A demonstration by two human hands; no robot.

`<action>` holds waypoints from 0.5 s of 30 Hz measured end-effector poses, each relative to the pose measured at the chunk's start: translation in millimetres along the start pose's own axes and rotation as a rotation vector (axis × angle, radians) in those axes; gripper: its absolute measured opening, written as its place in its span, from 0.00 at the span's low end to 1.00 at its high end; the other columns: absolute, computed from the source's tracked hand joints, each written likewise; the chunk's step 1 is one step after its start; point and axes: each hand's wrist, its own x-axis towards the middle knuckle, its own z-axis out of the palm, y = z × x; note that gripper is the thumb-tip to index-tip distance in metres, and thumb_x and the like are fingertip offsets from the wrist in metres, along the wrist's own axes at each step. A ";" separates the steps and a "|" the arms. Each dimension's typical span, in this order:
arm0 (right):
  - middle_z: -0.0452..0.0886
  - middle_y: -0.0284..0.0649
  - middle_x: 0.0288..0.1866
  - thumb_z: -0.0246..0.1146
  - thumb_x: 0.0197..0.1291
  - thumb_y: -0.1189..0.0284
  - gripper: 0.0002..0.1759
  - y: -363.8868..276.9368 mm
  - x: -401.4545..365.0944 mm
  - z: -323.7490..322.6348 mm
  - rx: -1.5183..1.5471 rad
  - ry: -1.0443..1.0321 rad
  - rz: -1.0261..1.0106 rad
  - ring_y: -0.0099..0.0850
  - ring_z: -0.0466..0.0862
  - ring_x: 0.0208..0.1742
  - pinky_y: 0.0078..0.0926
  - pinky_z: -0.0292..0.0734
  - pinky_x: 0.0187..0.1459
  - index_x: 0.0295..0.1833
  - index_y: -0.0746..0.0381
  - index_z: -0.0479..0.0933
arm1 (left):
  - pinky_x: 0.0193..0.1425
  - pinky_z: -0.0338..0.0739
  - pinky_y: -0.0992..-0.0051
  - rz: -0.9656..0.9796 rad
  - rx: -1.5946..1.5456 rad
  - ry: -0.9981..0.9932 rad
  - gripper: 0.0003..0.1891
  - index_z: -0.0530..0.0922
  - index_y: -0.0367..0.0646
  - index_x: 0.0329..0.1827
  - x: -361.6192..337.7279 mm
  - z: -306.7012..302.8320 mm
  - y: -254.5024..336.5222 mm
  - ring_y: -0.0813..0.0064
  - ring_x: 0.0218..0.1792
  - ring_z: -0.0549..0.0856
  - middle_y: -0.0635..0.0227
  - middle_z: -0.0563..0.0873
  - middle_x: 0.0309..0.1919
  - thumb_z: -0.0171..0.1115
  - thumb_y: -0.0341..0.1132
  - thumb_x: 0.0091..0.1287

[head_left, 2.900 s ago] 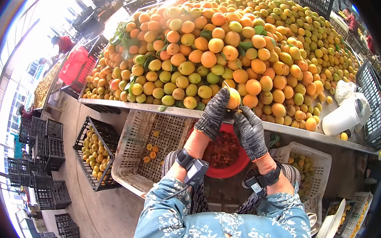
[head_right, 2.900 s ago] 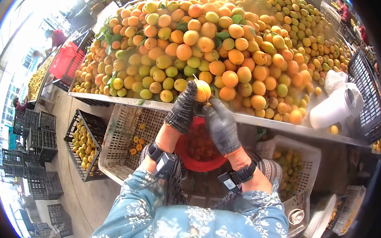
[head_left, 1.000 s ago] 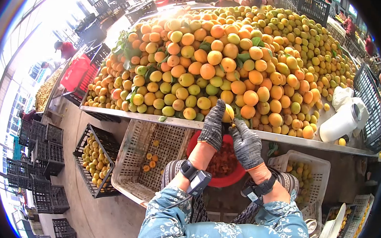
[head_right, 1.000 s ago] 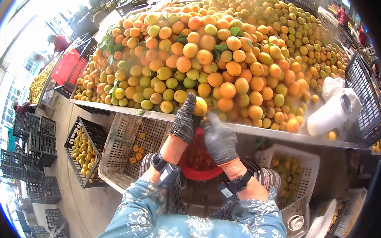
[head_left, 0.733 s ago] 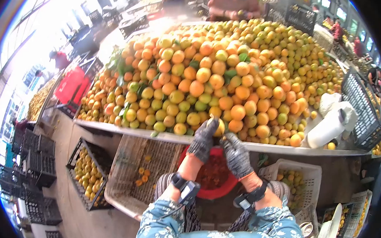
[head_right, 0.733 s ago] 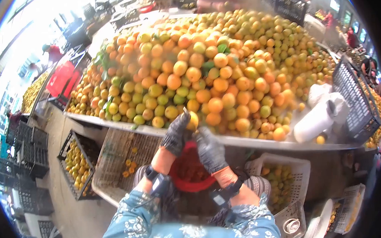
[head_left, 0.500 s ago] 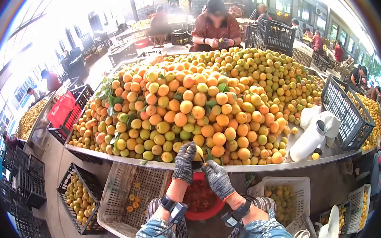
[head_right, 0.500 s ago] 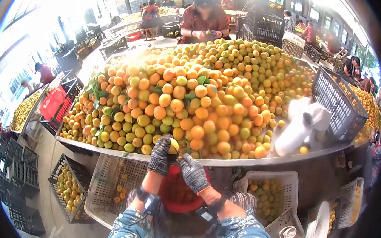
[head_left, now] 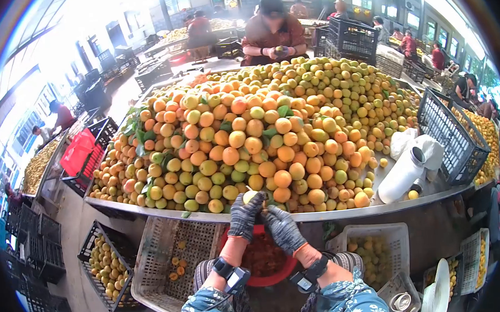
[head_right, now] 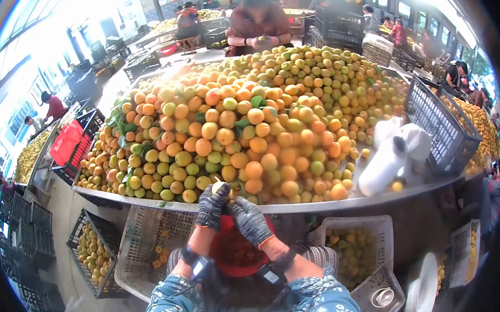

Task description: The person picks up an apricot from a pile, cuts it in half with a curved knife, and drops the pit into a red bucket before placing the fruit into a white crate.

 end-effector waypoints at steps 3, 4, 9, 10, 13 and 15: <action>0.82 0.56 0.34 0.58 0.67 0.62 0.16 -27.7 -10.9 6.2 -0.386 0.077 -0.071 0.53 0.83 0.39 0.42 0.77 0.41 0.50 0.63 0.78 | 0.32 0.78 0.79 -0.054 -0.114 0.026 0.20 0.79 0.39 0.42 8.5 -7.9 -9.6 0.81 0.28 0.80 0.68 0.82 0.31 0.68 0.49 0.63; 0.82 0.56 0.33 0.57 0.67 0.60 0.17 -41.6 -12.8 6.7 -0.584 0.084 -0.082 0.55 0.82 0.38 0.45 0.77 0.40 0.50 0.61 0.78 | 0.29 0.78 0.79 -0.172 -0.213 0.073 0.23 0.78 0.40 0.43 19.8 -12.8 -21.8 0.79 0.27 0.80 0.67 0.82 0.30 0.65 0.54 0.64; 0.82 0.56 0.33 0.57 0.65 0.59 0.17 -59.3 -9.8 9.3 -0.824 0.029 -0.001 0.55 0.82 0.38 0.48 0.76 0.37 0.52 0.59 0.78 | 0.25 0.78 0.77 -0.343 -0.422 0.051 0.24 0.76 0.44 0.47 -2.5 -3.1 10.1 0.74 0.27 0.82 0.69 0.82 0.30 0.64 0.57 0.64; 0.81 0.56 0.33 0.59 0.64 0.61 0.16 -58.8 -10.6 9.1 -0.784 0.050 -0.001 0.54 0.82 0.38 0.48 0.76 0.38 0.50 0.59 0.79 | 0.25 0.78 0.77 -0.347 -0.416 0.071 0.24 0.76 0.45 0.47 -4.0 0.0 12.3 0.74 0.27 0.82 0.69 0.82 0.31 0.64 0.57 0.64; 0.81 0.44 0.26 0.59 0.66 0.65 0.13 -26.0 -2.4 7.7 -0.440 0.083 -0.032 0.36 0.80 0.27 0.33 0.74 0.30 0.48 0.62 0.79 | 0.30 0.79 0.76 -0.291 -0.354 0.041 0.22 0.78 0.43 0.48 1.5 -5.9 2.0 0.76 0.30 0.82 0.69 0.83 0.35 0.64 0.54 0.65; 0.76 0.31 0.26 0.59 0.68 0.69 0.11 -21.7 -1.4 8.8 -0.117 0.041 0.081 0.17 0.69 0.25 0.17 0.67 0.27 0.48 0.66 0.78 | 0.36 0.78 0.77 -0.230 -0.310 0.065 0.21 0.80 0.40 0.48 3.5 -5.8 -2.5 0.79 0.32 0.82 0.70 0.84 0.37 0.65 0.50 0.65</action>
